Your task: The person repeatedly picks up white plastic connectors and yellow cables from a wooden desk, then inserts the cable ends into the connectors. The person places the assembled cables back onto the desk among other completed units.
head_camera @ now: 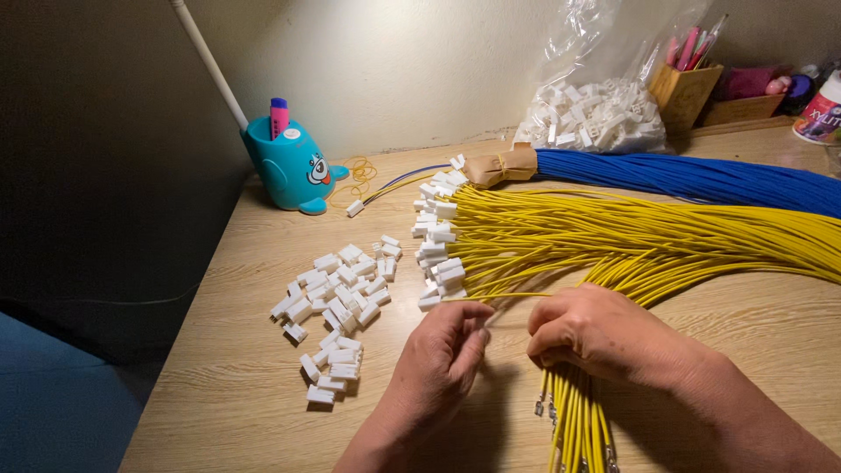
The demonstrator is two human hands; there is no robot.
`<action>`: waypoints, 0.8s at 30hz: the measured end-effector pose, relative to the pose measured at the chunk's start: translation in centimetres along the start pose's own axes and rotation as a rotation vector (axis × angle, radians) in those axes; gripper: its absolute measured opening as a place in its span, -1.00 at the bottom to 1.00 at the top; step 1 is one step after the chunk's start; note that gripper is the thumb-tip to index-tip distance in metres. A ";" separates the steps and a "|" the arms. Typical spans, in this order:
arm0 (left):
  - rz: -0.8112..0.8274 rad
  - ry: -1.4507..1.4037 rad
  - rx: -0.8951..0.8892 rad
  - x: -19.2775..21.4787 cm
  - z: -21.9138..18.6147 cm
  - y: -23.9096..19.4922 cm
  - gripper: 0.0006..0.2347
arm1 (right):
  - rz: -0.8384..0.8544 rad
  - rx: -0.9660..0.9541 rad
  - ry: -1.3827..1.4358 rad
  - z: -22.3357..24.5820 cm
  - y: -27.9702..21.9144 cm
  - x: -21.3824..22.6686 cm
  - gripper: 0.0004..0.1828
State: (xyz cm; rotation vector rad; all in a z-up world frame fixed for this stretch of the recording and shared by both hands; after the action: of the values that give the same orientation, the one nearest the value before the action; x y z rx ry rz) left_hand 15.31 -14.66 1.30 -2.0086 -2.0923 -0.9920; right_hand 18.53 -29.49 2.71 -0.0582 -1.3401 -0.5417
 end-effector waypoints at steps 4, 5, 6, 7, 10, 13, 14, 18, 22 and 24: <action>-0.023 -0.108 0.125 0.5 0.7 0.3 -0.83 | 0.081 -0.069 -0.011 -0.5 -0.7 -0.2 -0.83; -0.021 -0.156 0.147 0.5 0.9 0.3 -0.82 | 0.094 -0.079 0.063 -0.8 -1.0 -0.5 -0.78; -0.019 -0.205 0.169 0.4 1.1 0.2 -0.81 | 0.109 -0.090 0.136 -1.2 -1.3 -0.7 -0.73; -0.022 -0.204 0.167 0.1 1.3 0.2 -0.81 | 0.109 -0.087 0.133 -1.0 -1.3 -0.7 -0.73; -0.019 -0.451 0.242 -0.8 2.5 -0.1 -0.77 | 0.160 -0.124 0.081 -1.0 -1.4 -1.3 -0.71; -0.033 -0.620 0.325 -1.5 2.9 -0.4 -0.72 | 0.117 -0.043 0.035 -0.1 -1.1 -0.9 -0.82; 0.004 -0.688 0.367 -2.1 3.0 -0.7 -0.74 | 0.124 -0.029 0.010 0.3 -0.9 -0.7 -0.82; 0.048 -0.842 0.477 -3.2 3.3 -1.2 -0.78 | 0.217 -0.156 0.001 -0.2 -1.0 -1.2 -0.81; -0.018 -0.905 0.523 -2.8 3.5 -1.2 -0.78 | 0.152 -0.094 0.048 1.0 -0.5 0.3 -0.83; -0.062 -0.902 0.556 -2.5 3.6 -1.3 -0.78 | 0.221 -0.019 0.031 0.2 -0.8 -0.7 -0.85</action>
State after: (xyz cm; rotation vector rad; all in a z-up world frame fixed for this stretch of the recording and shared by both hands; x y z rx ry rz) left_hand 15.80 -14.99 -3.30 -2.2563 -2.3778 0.6108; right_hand 17.88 -29.87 1.86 -0.2101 -1.2795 -0.3666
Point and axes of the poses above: each hand's wrist, its own y-axis towards the middle knuckle, its own x-axis out of the back of the hand, z = x × y, the point moved 8 cm from there along y, towards the middle knuckle, and after that the axes turned 3 degrees about y, right-handed, at the moved point
